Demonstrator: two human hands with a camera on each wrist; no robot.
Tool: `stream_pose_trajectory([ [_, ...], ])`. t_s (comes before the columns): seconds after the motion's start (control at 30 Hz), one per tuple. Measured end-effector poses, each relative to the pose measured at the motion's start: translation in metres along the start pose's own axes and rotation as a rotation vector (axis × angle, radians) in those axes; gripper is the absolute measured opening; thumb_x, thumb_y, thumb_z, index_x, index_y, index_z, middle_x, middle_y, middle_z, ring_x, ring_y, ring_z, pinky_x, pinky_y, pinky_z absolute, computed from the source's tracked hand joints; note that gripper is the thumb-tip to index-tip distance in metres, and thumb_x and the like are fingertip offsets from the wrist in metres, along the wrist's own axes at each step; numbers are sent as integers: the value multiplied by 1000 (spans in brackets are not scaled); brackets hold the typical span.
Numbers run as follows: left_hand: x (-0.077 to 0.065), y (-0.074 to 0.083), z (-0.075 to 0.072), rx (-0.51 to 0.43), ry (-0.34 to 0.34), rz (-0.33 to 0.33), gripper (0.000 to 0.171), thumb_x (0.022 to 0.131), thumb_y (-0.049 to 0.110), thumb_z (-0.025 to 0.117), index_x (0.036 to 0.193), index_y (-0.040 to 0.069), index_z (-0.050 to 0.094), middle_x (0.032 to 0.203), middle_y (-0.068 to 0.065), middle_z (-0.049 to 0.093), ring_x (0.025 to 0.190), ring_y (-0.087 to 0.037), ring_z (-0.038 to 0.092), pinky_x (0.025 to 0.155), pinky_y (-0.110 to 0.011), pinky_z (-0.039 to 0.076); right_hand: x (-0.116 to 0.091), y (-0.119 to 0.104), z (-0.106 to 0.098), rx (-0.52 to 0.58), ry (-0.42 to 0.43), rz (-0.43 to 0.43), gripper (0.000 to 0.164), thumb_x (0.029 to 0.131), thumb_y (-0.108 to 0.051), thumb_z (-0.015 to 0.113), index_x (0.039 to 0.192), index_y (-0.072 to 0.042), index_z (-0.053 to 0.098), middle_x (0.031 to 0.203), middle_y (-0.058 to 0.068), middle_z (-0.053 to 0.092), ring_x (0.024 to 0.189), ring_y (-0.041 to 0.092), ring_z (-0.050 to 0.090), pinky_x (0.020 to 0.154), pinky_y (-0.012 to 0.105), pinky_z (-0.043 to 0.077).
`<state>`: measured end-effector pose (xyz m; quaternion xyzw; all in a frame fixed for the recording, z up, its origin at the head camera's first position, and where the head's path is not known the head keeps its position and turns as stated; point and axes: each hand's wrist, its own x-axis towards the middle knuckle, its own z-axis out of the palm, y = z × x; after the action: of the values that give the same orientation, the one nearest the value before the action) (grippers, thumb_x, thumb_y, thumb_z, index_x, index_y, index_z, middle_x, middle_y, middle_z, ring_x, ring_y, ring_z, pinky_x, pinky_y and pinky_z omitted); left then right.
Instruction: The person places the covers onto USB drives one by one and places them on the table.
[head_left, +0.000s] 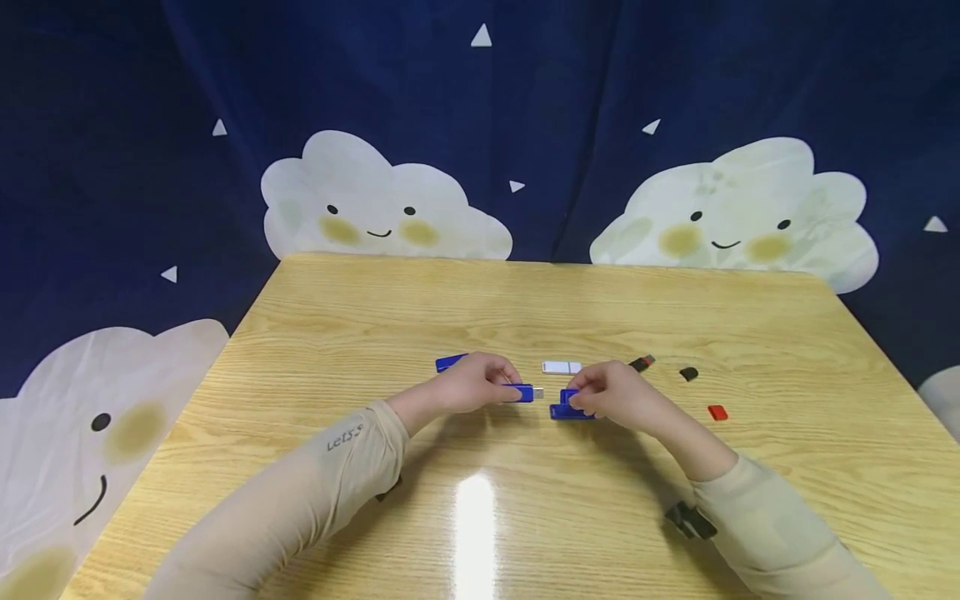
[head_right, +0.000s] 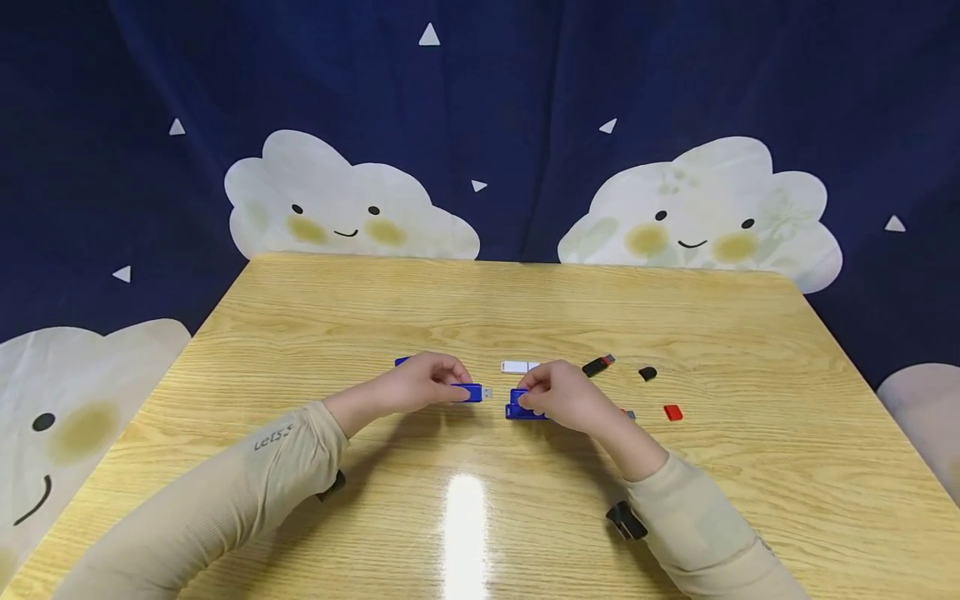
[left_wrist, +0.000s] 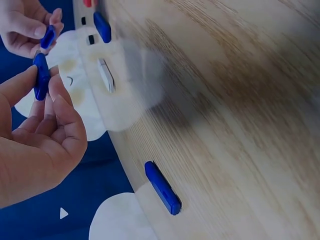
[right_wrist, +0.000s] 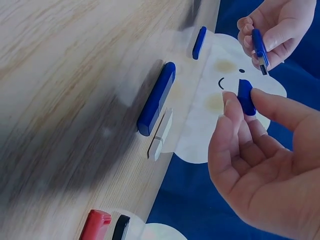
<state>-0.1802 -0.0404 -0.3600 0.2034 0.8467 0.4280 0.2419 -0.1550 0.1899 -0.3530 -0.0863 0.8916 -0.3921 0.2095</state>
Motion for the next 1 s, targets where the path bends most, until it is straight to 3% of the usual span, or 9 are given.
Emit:
stream_pose_trajectory([
  [0.33, -1, 6, 2, -15, 1, -40, 17, 87, 18, 66, 99, 6, 65, 87, -3, 63, 76, -10, 54, 65, -20, 43, 0, -4, 2, 17, 8, -16, 20, 88, -11, 61, 101, 3, 64, 81, 10, 64, 71, 12, 57, 68, 35, 53],
  [1.0, -2, 5, 4, -47, -25, -23, 19, 85, 16, 67, 98, 2, 63, 83, -5, 63, 73, -9, 53, 64, -19, 43, 1, -11, 10, 58, 24, -74, 20, 87, -12, 63, 99, 4, 65, 80, 12, 65, 66, 12, 53, 59, 27, 47],
])
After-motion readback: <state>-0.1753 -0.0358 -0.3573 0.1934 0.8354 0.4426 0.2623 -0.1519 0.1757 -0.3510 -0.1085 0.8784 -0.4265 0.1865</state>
